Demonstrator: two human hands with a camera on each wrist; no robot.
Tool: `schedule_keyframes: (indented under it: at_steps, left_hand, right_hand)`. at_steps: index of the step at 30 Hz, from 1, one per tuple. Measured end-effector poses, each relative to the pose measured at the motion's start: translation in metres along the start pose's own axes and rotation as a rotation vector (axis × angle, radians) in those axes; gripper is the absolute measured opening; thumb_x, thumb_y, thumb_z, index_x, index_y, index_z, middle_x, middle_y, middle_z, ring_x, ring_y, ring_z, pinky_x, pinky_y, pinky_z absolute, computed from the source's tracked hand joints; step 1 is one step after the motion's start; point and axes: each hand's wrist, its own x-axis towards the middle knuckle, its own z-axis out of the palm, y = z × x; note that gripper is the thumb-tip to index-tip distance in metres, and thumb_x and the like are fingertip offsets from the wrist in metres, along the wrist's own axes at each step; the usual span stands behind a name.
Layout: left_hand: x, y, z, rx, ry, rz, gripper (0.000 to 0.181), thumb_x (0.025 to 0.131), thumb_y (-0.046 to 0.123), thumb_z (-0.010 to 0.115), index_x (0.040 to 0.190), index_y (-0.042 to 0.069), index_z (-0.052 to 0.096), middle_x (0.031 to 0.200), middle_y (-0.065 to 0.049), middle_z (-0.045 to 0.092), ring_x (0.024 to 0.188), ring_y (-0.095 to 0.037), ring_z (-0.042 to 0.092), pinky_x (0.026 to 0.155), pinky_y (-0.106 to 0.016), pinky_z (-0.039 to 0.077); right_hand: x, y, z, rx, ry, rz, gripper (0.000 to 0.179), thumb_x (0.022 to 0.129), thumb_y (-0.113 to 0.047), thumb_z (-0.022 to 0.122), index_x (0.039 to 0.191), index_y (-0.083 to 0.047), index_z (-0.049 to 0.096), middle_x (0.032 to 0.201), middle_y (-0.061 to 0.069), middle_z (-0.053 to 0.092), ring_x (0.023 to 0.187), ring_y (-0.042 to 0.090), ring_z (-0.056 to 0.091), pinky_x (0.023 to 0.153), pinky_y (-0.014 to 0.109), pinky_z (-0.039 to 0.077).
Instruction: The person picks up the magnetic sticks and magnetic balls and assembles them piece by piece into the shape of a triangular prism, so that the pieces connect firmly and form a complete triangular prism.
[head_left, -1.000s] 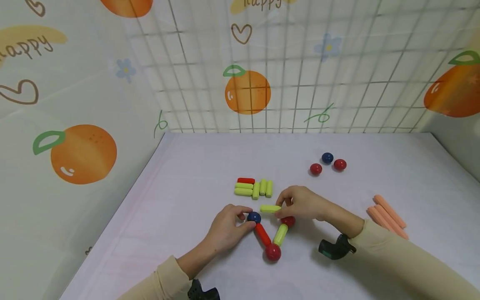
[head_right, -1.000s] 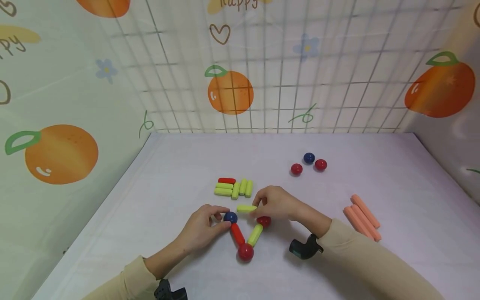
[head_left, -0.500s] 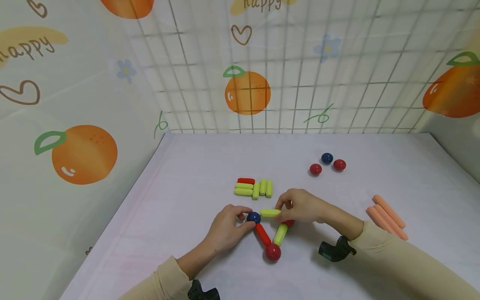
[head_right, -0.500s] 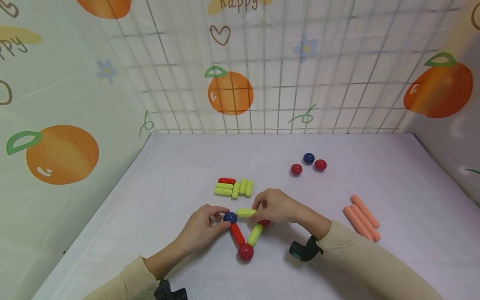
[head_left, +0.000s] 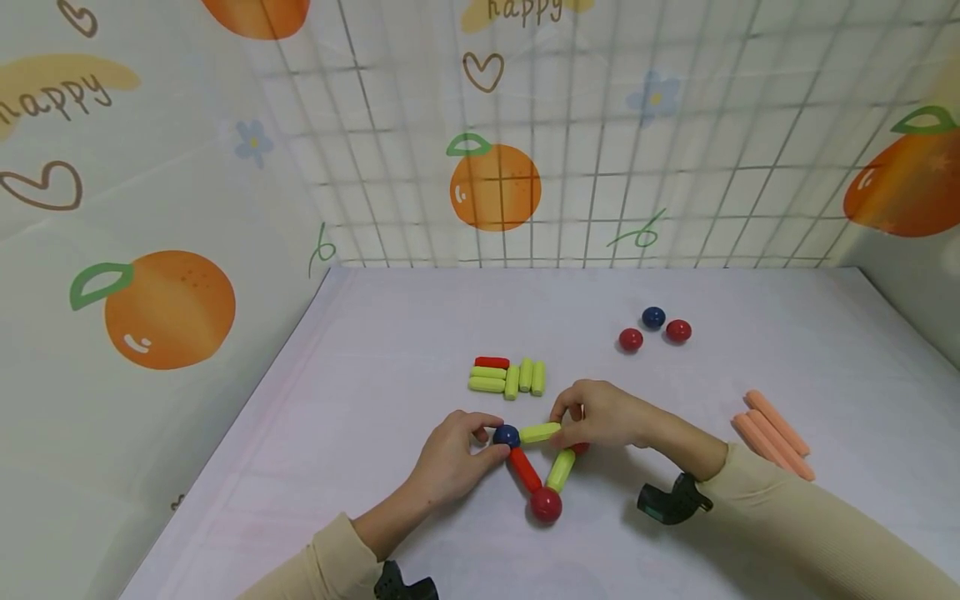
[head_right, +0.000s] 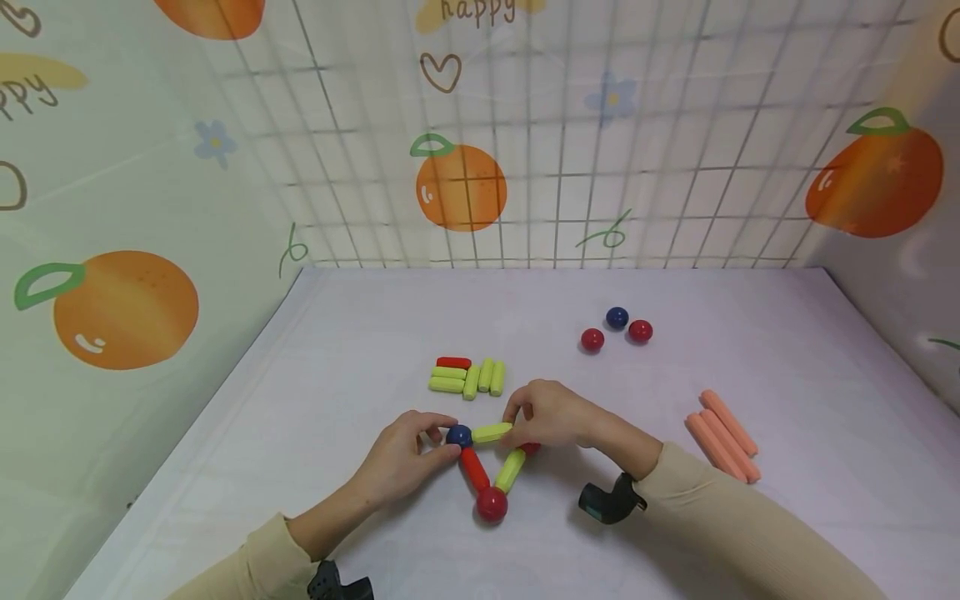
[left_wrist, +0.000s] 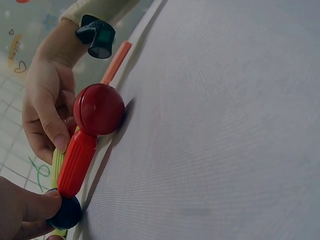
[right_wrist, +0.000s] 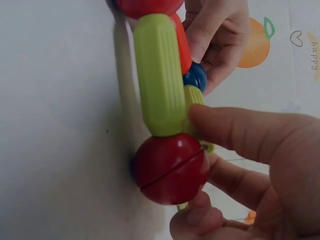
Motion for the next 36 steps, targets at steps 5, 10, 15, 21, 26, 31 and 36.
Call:
schedule_keyframes:
  at_steps: [5, 10, 15, 21, 26, 31, 36]
  left_hand:
    - [0.000, 0.001, 0.000, 0.004, -0.001, -0.004, 0.035, 0.087, 0.025, 0.074, 0.120, 0.013, 0.070, 0.095, -0.004, 0.060, 0.080, -0.015, 0.049, 0.064, -0.023, 0.039]
    - [0.000, 0.002, 0.000, 0.005, -0.003, -0.011, 0.035, 0.087, 0.026, 0.074, 0.120, 0.013, 0.069, 0.095, -0.004, 0.060, 0.080, -0.015, 0.049, 0.064, -0.024, 0.039]
    - [0.000, 0.002, -0.001, 0.005, -0.003, -0.007, 0.035, 0.088, 0.026, 0.073, 0.120, 0.013, 0.069, 0.095, -0.004, 0.060, 0.078, -0.015, 0.048, 0.063, -0.023, 0.039]
    - [0.000, 0.002, 0.000, 0.012, 0.002, 0.002, 0.035, 0.088, 0.026, 0.073, 0.119, 0.012, 0.070, 0.094, -0.004, 0.060, 0.079, -0.014, 0.049, 0.063, -0.023, 0.039]
    - [0.000, 0.002, 0.000, 0.020, 0.008, 0.009, 0.035, 0.088, 0.027, 0.073, 0.119, 0.012, 0.070, 0.094, -0.004, 0.061, 0.078, -0.014, 0.049, 0.063, -0.023, 0.039]
    - [0.001, 0.002, 0.000, 0.021, 0.009, 0.010, 0.035, 0.087, 0.027, 0.073, 0.119, 0.012, 0.070, 0.094, -0.005, 0.061, 0.078, -0.014, 0.049, 0.063, -0.023, 0.039]
    - [0.001, 0.004, 0.002, 0.013, -0.004, 0.008, 0.035, 0.087, 0.027, 0.074, 0.119, 0.012, 0.070, 0.095, -0.005, 0.061, 0.082, -0.015, 0.051, 0.066, -0.024, 0.040]
  right_hand:
    - [-0.001, 0.000, 0.001, 0.003, 0.007, 0.005, 0.016, 0.082, -0.023, 0.077, 0.094, -0.014, 0.073, 0.080, 0.004, 0.053, 0.081, 0.018, 0.048, 0.061, 0.027, 0.037]
    - [-0.001, 0.002, 0.004, -0.008, 0.008, 0.012, 0.014, 0.083, -0.023, 0.077, 0.094, -0.016, 0.073, 0.078, 0.003, 0.054, 0.080, 0.017, 0.049, 0.060, 0.026, 0.038]
    - [0.000, 0.004, 0.005, -0.025, 0.009, 0.009, 0.014, 0.083, -0.023, 0.077, 0.094, -0.016, 0.073, 0.080, 0.003, 0.054, 0.081, 0.017, 0.050, 0.060, 0.026, 0.039]
    - [-0.002, 0.004, 0.004, -0.048, 0.001, -0.014, 0.016, 0.083, -0.025, 0.078, 0.096, -0.016, 0.075, 0.084, 0.004, 0.055, 0.083, 0.017, 0.050, 0.062, 0.027, 0.041]
    - [-0.005, 0.005, 0.001, -0.058, -0.017, -0.035, 0.024, 0.082, -0.027, 0.079, 0.102, -0.014, 0.075, 0.086, 0.003, 0.056, 0.084, 0.017, 0.050, 0.064, 0.027, 0.044]
    - [-0.009, 0.007, -0.001, -0.053, -0.025, -0.044, 0.028, 0.083, -0.029, 0.078, 0.106, -0.015, 0.075, 0.088, 0.003, 0.056, 0.085, 0.017, 0.050, 0.065, 0.027, 0.044]
    - [-0.014, 0.010, -0.003, -0.049, -0.023, -0.028, 0.029, 0.082, -0.031, 0.079, 0.108, -0.018, 0.075, 0.091, 0.003, 0.055, 0.086, 0.017, 0.051, 0.065, 0.028, 0.044]
